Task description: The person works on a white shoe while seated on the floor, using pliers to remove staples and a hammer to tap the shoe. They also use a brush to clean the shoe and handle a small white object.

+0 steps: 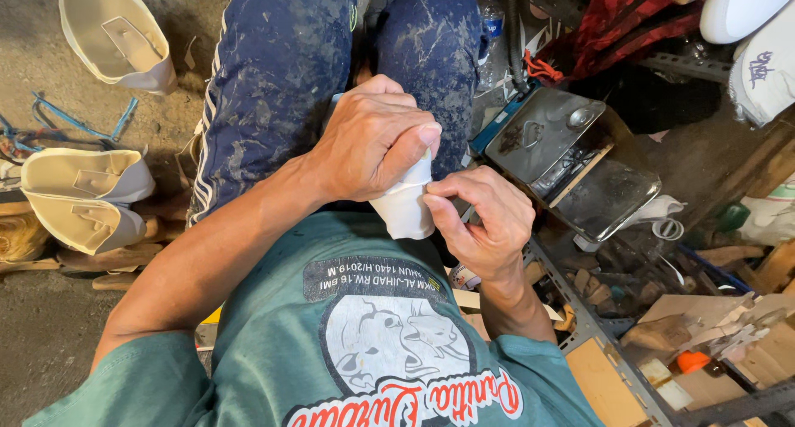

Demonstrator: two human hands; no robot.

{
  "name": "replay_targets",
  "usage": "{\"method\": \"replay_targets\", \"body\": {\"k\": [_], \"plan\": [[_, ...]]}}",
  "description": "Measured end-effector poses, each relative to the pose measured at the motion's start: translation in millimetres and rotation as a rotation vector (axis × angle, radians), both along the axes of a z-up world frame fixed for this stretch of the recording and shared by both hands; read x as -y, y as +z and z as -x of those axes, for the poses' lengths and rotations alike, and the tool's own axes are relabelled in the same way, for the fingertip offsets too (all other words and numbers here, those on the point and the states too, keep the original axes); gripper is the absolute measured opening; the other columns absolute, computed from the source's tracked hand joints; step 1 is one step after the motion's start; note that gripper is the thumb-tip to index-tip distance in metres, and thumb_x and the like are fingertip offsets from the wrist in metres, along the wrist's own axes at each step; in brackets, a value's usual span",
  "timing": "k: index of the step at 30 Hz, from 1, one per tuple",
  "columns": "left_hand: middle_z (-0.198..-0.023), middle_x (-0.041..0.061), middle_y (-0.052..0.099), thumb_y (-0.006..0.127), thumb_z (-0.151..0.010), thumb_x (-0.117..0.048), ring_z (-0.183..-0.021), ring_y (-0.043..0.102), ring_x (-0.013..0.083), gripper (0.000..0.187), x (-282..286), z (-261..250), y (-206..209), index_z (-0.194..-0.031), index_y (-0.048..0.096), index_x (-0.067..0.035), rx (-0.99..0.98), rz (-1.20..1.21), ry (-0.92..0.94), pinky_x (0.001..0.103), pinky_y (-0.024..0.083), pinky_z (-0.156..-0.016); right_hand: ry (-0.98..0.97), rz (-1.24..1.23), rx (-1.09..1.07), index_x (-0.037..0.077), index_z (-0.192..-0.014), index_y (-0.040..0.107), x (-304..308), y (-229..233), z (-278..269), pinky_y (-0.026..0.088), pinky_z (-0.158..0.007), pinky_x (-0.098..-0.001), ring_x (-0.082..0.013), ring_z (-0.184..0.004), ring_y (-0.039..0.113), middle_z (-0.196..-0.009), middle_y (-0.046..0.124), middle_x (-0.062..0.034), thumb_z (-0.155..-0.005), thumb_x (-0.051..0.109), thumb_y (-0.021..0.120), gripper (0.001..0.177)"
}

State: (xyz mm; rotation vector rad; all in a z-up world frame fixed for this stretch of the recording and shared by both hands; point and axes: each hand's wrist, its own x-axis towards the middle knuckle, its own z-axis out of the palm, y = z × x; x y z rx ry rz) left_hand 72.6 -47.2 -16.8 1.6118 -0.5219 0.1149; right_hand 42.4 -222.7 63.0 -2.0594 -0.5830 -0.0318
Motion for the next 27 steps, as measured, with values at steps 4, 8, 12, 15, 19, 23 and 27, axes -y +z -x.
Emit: {"method": "replay_targets", "body": {"k": [4,8,12,15,19,23,27], "plan": [[-0.063,0.005,0.054,0.037,-0.112,-0.024,-0.064,0.063,0.028,0.04,2,2,-4,-0.078,0.057,-0.014,-0.004,-0.01,0.002,0.039,0.047,-0.077,-0.011,0.039,0.013,-0.002,-0.088,0.073,2,-2,2,0.055,-0.055,-0.0355,-0.0257,-0.057,0.065,-0.074,0.071,-0.0127,-0.094,0.009,0.075,0.013],[-0.063,0.004,0.054,0.038,-0.111,-0.025,-0.064,0.063,0.0272,0.04,4,4,-6,-0.078,0.057,-0.016,-0.006,-0.02,-0.004,0.038,0.046,-0.077,-0.032,0.07,0.012,-0.002,-0.089,0.073,2,-3,5,0.054,-0.055,-0.0359,-0.0257,-0.057,0.064,-0.074,0.07,-0.0127,-0.095,0.01,0.074,0.014],[-0.063,0.004,0.055,0.038,-0.112,-0.025,-0.064,0.064,0.0266,0.04,3,4,-12,-0.078,0.058,-0.017,-0.002,-0.015,-0.018,0.038,0.046,-0.078,-0.027,0.082,0.006,-0.001,-0.089,0.074,4,-2,6,0.055,-0.056,-0.0351,-0.0252,-0.057,0.064,-0.073,0.07,-0.0118,-0.095,0.009,0.074,0.012],[-0.063,0.004,0.055,0.037,-0.112,-0.027,-0.064,0.064,0.026,0.041,3,5,-13,-0.077,0.058,-0.017,-0.006,-0.023,-0.017,0.037,0.047,-0.078,-0.027,0.09,-0.006,-0.001,-0.089,0.073,4,-2,6,0.055,-0.056,-0.0364,-0.026,-0.058,0.064,-0.074,0.07,-0.0119,-0.095,0.01,0.074,0.013],[-0.062,0.003,0.054,0.038,-0.111,-0.027,-0.063,0.063,0.0253,0.041,3,6,-15,-0.076,0.057,-0.018,-0.005,-0.027,-0.006,0.037,0.046,-0.077,-0.031,0.099,0.001,-0.001,-0.09,0.074,4,-1,7,0.055,-0.057,-0.0358,-0.0252,-0.058,0.064,-0.074,0.07,-0.0109,-0.095,0.009,0.074,0.011],[-0.062,0.002,0.053,0.038,-0.112,-0.028,-0.063,0.063,0.0251,0.042,2,5,-11,-0.076,0.057,-0.018,-0.011,-0.033,0.001,0.037,0.046,-0.078,-0.069,0.049,0.024,-0.002,-0.09,0.073,4,-11,12,0.054,-0.056,-0.0351,-0.0245,-0.058,0.063,-0.073,0.068,-0.0111,-0.096,0.009,0.072,0.013],[-0.062,0.002,0.054,0.037,-0.112,-0.028,-0.063,0.063,0.0249,0.042,3,6,-12,-0.076,0.057,-0.018,-0.007,-0.025,0.013,0.037,0.046,-0.077,-0.085,0.028,0.049,-0.002,-0.09,0.074,3,-16,14,0.054,-0.057,-0.0343,-0.0238,-0.058,0.062,-0.074,0.068,-0.0115,-0.096,0.008,0.073,0.011]]}}
